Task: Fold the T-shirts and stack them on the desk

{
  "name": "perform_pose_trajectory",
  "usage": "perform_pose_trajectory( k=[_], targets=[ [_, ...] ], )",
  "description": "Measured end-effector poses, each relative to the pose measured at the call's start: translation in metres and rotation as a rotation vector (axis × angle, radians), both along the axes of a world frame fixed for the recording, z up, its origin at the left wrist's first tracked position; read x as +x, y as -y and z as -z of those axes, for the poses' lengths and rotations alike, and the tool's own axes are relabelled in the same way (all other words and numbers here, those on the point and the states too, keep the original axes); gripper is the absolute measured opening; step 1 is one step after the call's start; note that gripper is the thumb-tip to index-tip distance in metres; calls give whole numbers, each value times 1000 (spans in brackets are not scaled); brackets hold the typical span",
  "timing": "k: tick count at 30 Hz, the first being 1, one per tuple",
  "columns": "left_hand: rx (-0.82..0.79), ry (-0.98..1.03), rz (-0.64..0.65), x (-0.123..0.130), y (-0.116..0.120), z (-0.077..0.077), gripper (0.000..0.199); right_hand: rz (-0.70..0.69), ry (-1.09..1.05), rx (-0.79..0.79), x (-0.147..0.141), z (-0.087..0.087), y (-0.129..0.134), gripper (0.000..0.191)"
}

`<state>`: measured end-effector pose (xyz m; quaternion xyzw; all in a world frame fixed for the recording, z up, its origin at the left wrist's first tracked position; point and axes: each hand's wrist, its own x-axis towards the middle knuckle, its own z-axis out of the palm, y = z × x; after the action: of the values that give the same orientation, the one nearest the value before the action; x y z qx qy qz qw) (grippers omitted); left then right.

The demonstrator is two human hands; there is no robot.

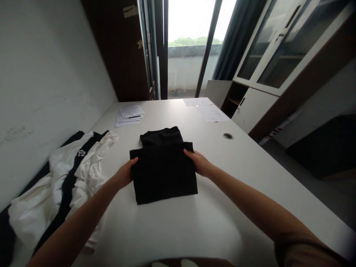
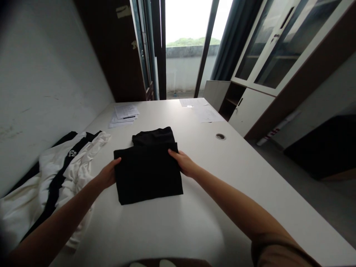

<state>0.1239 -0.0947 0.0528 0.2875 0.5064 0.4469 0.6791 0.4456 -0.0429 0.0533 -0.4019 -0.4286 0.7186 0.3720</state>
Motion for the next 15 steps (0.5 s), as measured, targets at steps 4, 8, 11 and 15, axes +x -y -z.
perform_pose_trajectory(
  k=[4,8,11,15],
  targets=[
    [-26,63,-55,8,-67,-9,33,124,9,-53,-17,-4,-57,27],
    [16,75,-68,10,-121,0,36,160,33,-75,-29,0,-111,26],
    [81,115,-70,6,-159,8,44,162,33,-63,-36,5,-150,25],
    [129,142,-68,4,-209,20,52,151,49,32,-44,11,-196,28]
  ],
)
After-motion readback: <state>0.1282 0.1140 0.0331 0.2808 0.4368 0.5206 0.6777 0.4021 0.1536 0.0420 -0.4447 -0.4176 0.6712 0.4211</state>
